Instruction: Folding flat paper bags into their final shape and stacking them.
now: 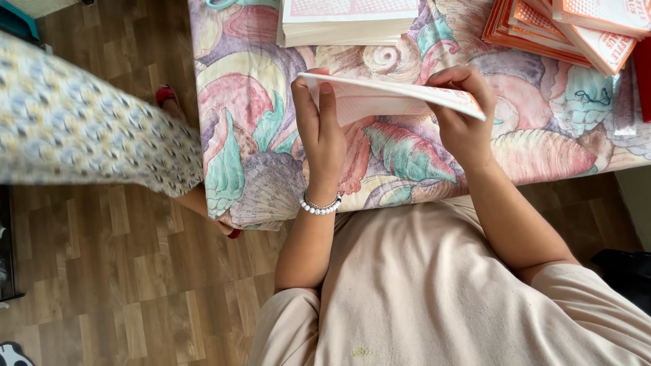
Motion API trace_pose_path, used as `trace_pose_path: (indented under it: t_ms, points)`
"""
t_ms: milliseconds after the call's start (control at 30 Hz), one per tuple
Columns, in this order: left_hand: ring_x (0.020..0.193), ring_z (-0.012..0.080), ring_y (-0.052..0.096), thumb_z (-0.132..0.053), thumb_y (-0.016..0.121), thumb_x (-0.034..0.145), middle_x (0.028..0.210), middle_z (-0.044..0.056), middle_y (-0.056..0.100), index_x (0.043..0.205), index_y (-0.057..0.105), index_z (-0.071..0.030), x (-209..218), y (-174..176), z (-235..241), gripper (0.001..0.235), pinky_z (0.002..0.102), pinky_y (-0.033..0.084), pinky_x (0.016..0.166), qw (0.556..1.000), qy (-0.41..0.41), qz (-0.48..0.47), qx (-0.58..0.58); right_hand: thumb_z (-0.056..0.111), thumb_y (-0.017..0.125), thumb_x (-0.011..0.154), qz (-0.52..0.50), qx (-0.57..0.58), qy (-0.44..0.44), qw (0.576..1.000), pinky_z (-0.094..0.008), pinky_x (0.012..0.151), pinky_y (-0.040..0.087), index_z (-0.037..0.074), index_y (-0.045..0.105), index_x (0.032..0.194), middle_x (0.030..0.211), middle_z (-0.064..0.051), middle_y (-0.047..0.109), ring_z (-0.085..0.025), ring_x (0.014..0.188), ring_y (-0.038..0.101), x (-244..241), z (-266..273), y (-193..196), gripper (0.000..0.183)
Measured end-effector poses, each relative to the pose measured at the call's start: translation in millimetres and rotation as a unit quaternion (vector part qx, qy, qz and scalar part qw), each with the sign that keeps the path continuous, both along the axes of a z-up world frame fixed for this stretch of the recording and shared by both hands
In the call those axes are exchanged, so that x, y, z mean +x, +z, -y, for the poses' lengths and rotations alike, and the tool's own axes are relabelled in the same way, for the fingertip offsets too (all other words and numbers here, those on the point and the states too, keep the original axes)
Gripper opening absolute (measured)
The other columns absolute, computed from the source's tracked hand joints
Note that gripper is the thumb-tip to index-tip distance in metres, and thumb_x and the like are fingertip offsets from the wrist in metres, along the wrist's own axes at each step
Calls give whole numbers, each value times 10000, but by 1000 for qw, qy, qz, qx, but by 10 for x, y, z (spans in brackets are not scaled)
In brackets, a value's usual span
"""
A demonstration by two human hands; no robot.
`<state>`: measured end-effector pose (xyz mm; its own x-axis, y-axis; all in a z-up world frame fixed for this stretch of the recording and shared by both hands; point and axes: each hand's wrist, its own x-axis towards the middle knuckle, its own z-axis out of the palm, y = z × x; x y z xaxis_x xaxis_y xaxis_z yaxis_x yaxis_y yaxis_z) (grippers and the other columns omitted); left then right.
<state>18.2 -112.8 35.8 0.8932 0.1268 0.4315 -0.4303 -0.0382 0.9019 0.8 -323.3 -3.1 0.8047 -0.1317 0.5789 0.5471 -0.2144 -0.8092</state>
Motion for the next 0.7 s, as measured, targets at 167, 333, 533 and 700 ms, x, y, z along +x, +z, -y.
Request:
trace_pose_path:
  t_ms: [167,333,533,700]
  points:
    - [982,177,541,-233,420,1103,1083,39,549,1167,542,-128,19,-100,11,173,308,436,909,1000,-1,-4,-17,119,737,1009,-13,22,27,999,-269,755,443,22,589,1096,1020,-100,656,-147,877,612,13,41,-56,197]
    - [810,189,504,-113,401,1079,895,50,493,1018,468,-90,-63,387,-99,93,331,406,759,994,21,67,82,168,773,900,-59,90,155,982,-348,1009,598,71,430,1385,1188,-135,601,-257,1087,671,-325,313,496,602]
    - [750,173,600,52,541,974,911,76,631,1093,543,3,-160,721,2,129,293,491,657,878,-38,90,468,45,614,683,23,-62,134,989,-615,1484,353,261,165,1782,1861,-167,207,-581,1760,338,-622,618,922,1206]
    - [687,248,517,57,464,941,886,61,567,1033,538,-60,-239,837,136,167,373,323,733,846,-57,161,505,38,741,1012,-89,-55,142,984,-338,1024,524,92,220,1652,1374,-247,605,-246,1214,613,-300,94,732,826]
